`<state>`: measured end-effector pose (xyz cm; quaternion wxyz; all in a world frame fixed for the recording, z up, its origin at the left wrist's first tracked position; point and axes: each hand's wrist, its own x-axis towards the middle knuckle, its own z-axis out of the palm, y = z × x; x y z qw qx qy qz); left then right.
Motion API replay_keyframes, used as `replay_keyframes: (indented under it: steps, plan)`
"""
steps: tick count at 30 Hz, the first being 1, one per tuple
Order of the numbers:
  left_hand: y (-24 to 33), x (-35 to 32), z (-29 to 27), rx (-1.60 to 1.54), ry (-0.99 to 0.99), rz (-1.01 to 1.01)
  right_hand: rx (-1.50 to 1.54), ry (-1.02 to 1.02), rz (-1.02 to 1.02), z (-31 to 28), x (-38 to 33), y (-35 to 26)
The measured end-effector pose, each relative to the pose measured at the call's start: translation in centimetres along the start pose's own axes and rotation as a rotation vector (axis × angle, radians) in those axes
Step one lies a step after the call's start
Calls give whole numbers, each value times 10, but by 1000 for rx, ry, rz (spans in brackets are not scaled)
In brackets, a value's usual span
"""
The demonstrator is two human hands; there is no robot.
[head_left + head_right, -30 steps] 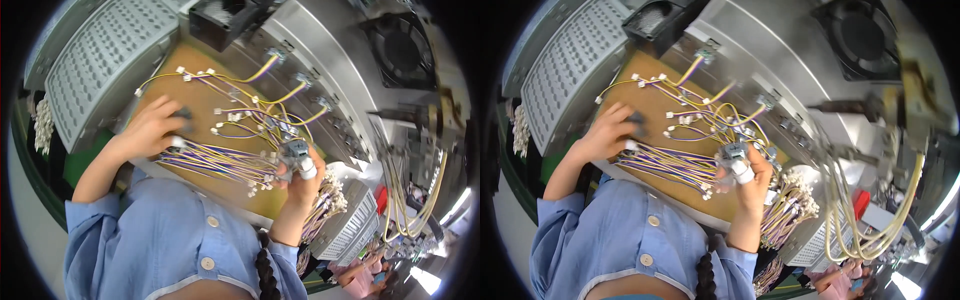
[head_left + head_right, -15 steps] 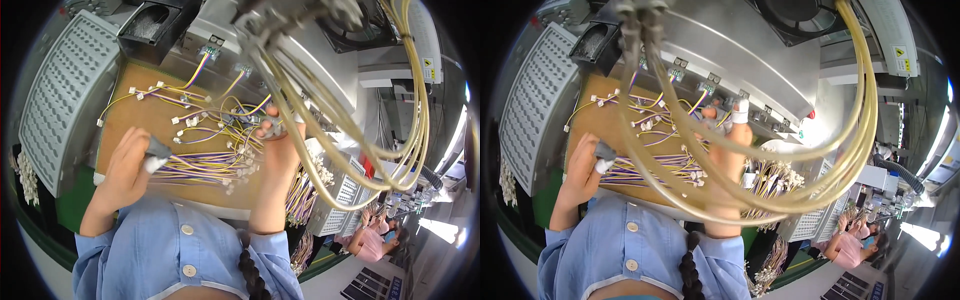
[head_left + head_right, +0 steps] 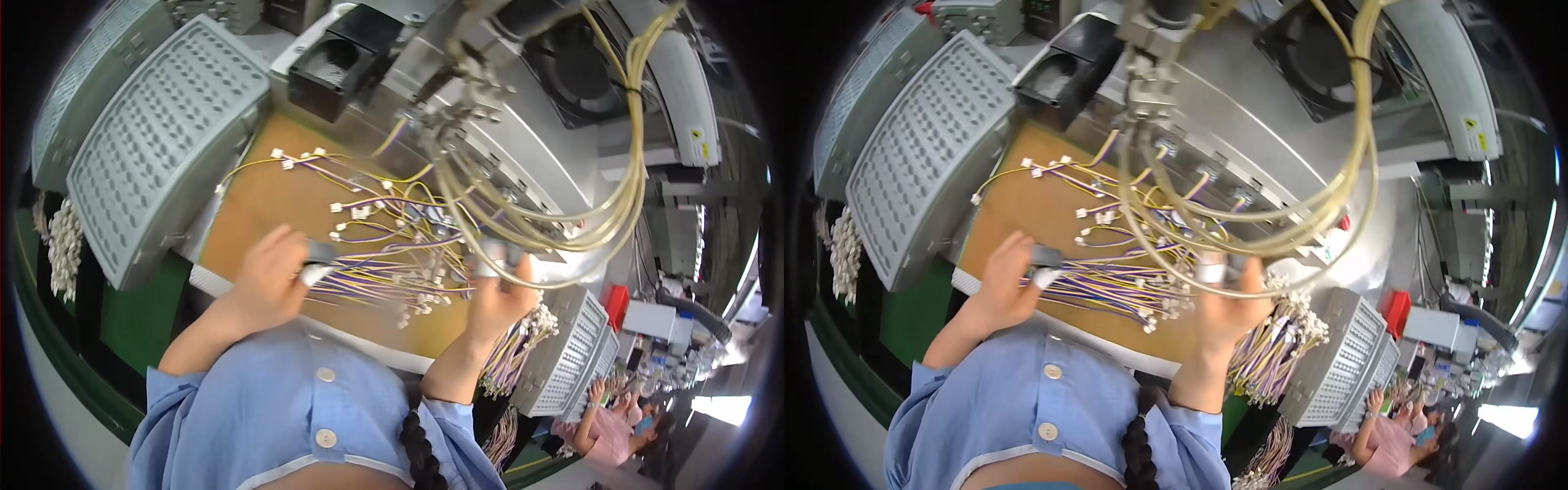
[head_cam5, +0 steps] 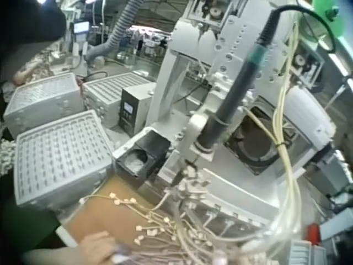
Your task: The person connects and organizes wire harnesses with connectors at an electronics assembly station by hand, working with a machine and a tray.
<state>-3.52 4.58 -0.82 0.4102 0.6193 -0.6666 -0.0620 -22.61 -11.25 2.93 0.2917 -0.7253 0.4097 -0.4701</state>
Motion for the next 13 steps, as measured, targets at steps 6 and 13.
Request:
replay_keyframes:
  steps: [6,13]
  plan:
    - [9,19,0,-288,37,-152,-301,-208,52,-14,63,11]
    - [9,26,-20,-41,36,-107,-63,-360,54,-16,62,-9]
